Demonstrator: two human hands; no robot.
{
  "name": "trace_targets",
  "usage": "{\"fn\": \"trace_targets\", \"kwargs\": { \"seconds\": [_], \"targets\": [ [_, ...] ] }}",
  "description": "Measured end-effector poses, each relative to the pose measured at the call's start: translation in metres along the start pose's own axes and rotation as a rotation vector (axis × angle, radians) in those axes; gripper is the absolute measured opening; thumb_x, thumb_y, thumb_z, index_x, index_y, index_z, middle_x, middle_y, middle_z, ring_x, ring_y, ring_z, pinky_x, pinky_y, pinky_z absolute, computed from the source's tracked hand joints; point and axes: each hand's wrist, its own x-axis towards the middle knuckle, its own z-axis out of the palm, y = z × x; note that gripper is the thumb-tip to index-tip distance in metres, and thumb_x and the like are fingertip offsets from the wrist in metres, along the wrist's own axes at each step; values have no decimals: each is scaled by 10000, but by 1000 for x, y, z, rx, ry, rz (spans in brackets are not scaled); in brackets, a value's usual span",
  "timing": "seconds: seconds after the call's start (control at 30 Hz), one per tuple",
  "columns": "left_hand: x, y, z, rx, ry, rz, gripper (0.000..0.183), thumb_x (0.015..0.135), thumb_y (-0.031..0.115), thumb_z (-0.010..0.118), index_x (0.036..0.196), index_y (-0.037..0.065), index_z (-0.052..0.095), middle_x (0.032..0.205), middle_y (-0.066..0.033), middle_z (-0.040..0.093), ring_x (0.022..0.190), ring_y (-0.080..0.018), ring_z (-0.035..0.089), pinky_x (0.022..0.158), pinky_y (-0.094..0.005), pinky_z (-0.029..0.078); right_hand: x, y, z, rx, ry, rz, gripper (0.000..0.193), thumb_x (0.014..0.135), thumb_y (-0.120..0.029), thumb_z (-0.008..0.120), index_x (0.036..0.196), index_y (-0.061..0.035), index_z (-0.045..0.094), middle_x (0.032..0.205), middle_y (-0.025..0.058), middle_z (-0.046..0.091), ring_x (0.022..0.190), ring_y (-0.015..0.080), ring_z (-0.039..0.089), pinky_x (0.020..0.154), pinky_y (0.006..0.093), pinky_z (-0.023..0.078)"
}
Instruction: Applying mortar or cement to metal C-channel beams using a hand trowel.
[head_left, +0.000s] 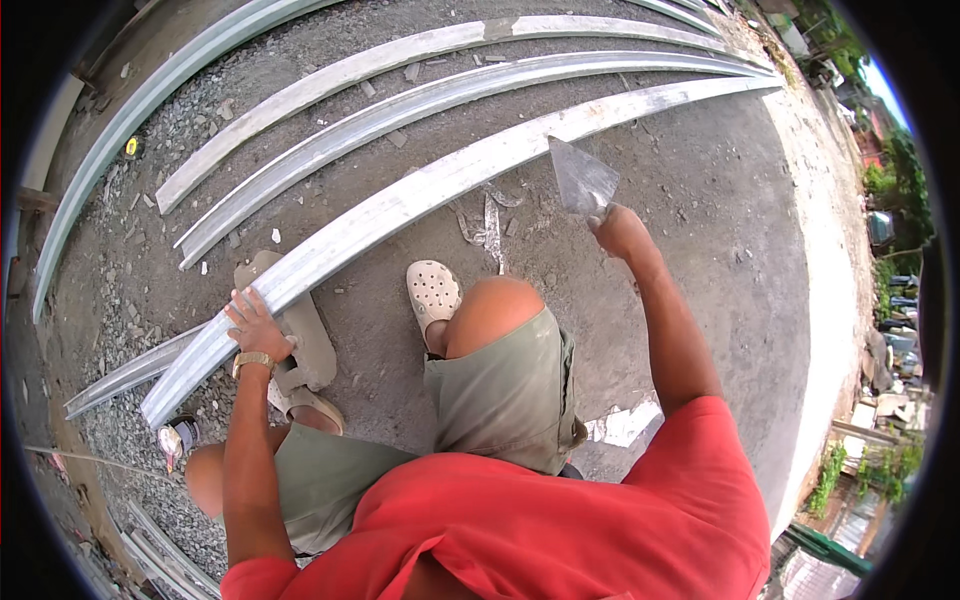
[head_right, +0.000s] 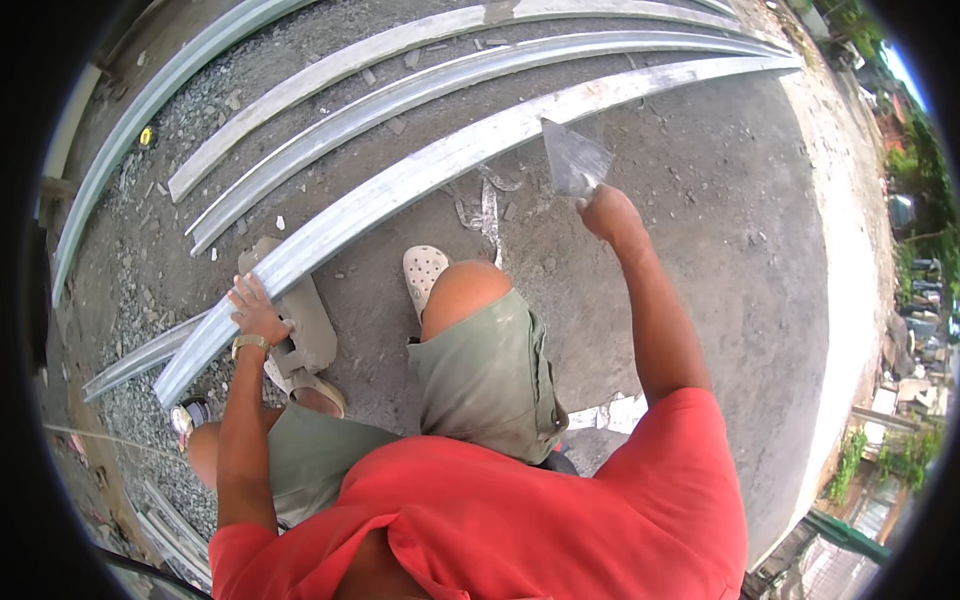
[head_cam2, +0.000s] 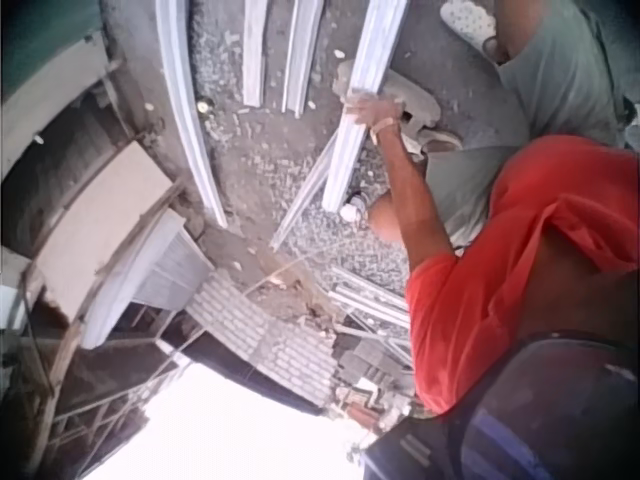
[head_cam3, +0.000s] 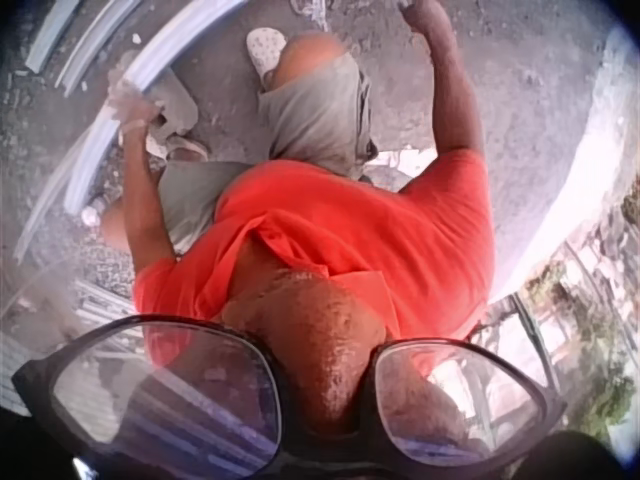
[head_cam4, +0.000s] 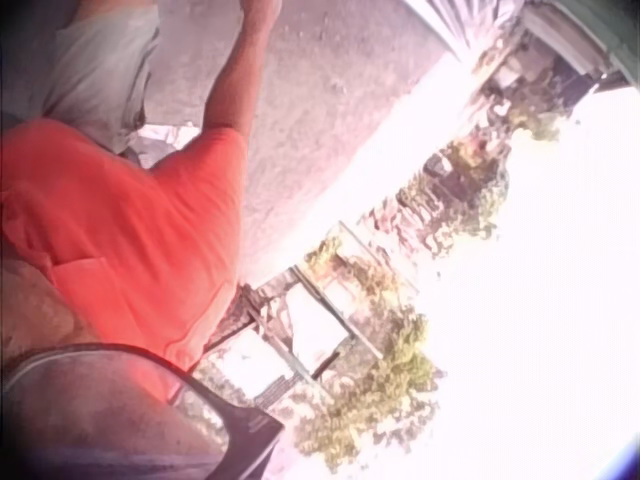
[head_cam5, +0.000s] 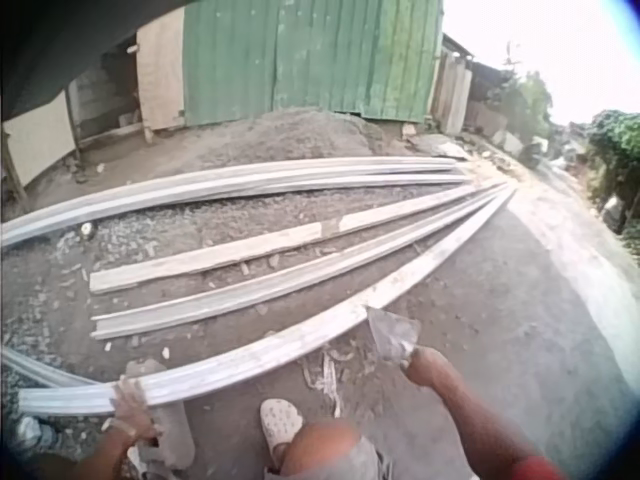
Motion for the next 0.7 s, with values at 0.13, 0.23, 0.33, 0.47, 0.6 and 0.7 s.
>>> {"fn": "trace_targets", "kwargs": {
  "seconds": [0.13, 0.23, 0.33, 0.47, 0.6, 0.7],
  "targets": [
    [-3, 9, -10, 23, -5, -16, 1327, 604, 425, 819, 1474, 9, -92, 1526, -281, -102, 1373, -557, 25, 1028, -665, 247, 33, 54, -29, 44, -194, 229, 436, 854, -384, 605, 828, 48, 658, 753, 229, 661, 761, 352, 674, 709, 421, 515],
    [5, 21, -14, 3, -19, -10, 1322, 603, 415, 821, 1475, 8, -86, 1526, -284, -90, 1372, -559, 33, 1026, -665, 250, 44, 66, 13, 109, -6, 48, 455, 855, -390, 613, 728, 46, 645, 633, 176, 637, 628, 301, 654, 623, 401, 498],
    [0, 10, -9, 16, -19, -28, 1324, 602, 408, 823, 1474, 9, -90, 1526, -285, -83, 1374, -555, 31, 1025, -664, 254, 21, 44, 27, 257, -53, 199, 380, 870, -342, 618, 798, 31, 630, 627, 136, 608, 540, 226, 614, 548, 384, 475],
    [2, 11, -9, 23, -9, -38, 1324, 601, 404, 825, 1473, 10, -90, 1526, -284, -78, 1377, -551, 25, 1023, -664, 259, -4, 58, 17, 568, 147, 355, 340, 873, -309, 627, 882, 30, 612, 647, 102, 592, 525, 198, 599, 510, 346, 471],
    [0, 11, -6, 9, 13, -36, 1362, 573, 420, 852, 1473, 9, -84, 1529, -273, -80, 1372, -557, 34, 1017, -662, 286, 29, 62, -18, 521, 107, 141, 331, 868, -289, 634, 890, 39, 601, 642, 79, 584, 511, 194, 595, 488, 336, 469],
    [6, 17, -1, 9, 18, -14, 1362, 567, 421, 855, 1474, 8, -75, 1529, -276, -69, 1372, -557, 40, 1013, -660, 293, 59, 67, -36, 133, -127, 191, 327, 842, -278, 625, 880, 46, 618, 696, 174, 640, 619, 255, 663, 580, 387, 498]
  ]
}}
